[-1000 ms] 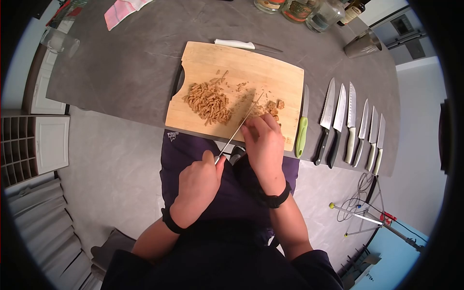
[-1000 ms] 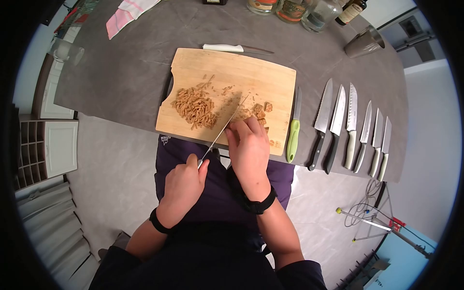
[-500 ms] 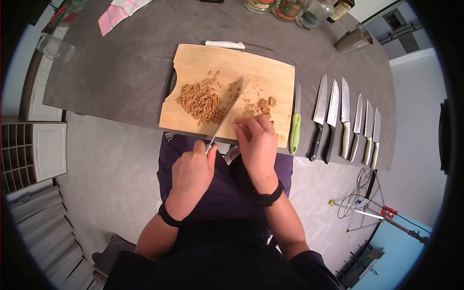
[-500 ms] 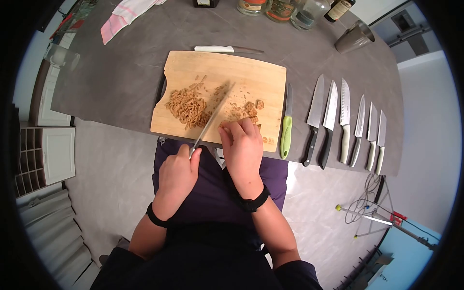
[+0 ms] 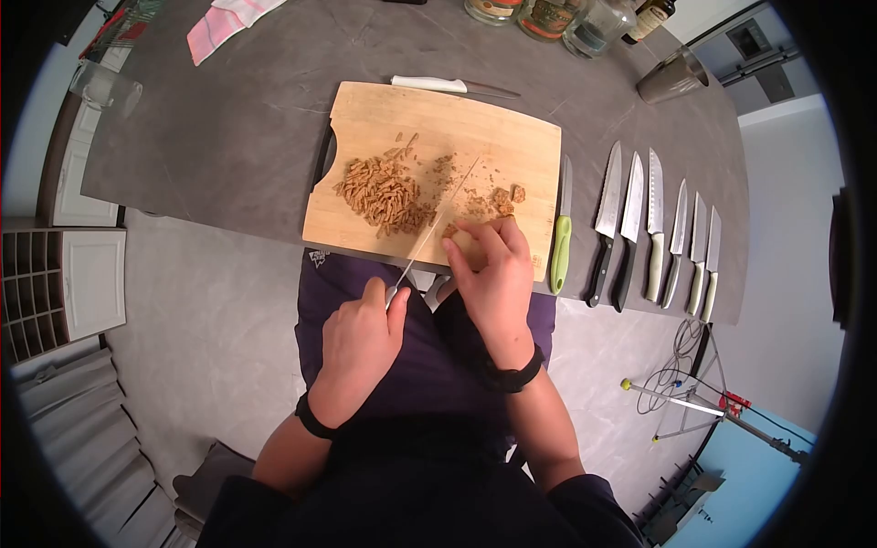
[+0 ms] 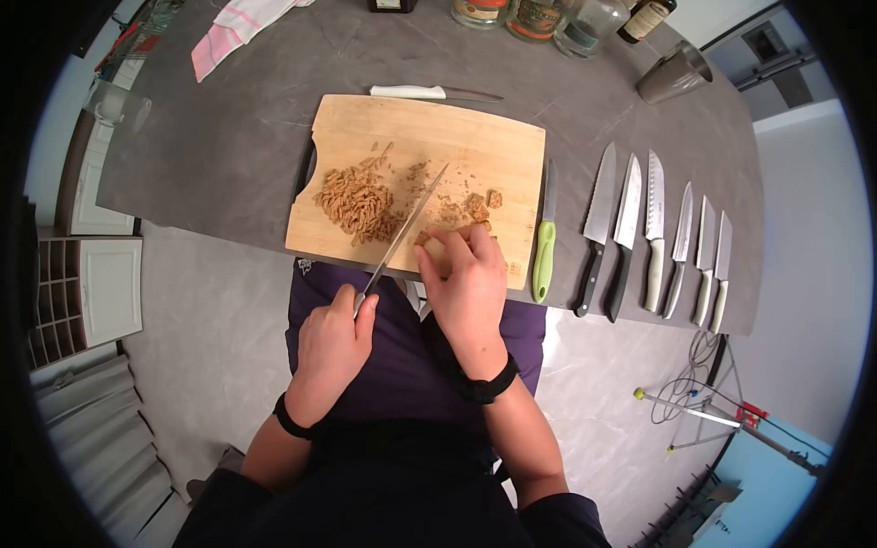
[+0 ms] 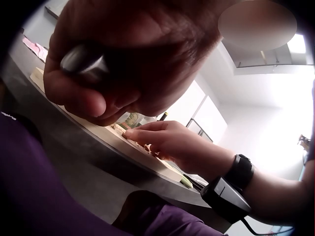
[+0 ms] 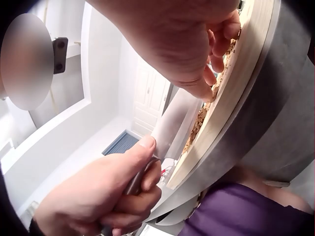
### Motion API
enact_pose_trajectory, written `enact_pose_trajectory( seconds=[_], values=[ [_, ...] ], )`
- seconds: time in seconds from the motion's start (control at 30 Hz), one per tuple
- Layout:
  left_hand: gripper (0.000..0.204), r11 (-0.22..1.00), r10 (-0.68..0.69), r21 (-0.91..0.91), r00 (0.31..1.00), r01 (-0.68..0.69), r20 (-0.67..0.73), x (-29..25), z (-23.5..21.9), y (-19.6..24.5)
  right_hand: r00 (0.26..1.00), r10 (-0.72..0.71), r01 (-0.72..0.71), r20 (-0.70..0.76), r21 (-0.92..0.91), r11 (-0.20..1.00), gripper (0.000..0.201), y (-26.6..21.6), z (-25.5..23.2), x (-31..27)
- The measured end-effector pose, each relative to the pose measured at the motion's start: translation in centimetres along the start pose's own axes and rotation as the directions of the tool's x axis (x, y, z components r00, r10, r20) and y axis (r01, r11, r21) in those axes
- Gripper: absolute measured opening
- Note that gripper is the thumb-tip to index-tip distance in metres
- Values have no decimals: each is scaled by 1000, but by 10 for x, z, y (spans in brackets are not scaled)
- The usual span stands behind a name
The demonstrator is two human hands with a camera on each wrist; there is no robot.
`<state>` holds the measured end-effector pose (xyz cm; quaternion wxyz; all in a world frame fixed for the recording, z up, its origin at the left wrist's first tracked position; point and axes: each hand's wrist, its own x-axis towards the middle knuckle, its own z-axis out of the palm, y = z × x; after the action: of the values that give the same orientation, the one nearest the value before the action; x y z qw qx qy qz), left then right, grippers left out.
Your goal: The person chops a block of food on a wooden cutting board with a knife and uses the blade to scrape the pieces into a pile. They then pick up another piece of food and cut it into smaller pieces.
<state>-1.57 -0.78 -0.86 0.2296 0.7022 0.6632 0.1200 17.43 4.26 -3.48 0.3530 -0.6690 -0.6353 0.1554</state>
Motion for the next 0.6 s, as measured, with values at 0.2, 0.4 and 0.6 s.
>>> enact_pose_trajectory(
  seconds=[0.2,0.4,0.6],
  values=[
    [38,999,42,-13,999,-42,26,-1,2,2,1000,6,-6,13,-10,1000,19,1,2,0],
    [39,1000,27,-8,999,-27,44,0,2,4,1000,6,-6,29,-22,1000,18,1,3,2],
    [39,999,36,2,998,-36,47,0,2,5,998,22,-21,51,-17,1000,17,-1,1,6]
  ],
)
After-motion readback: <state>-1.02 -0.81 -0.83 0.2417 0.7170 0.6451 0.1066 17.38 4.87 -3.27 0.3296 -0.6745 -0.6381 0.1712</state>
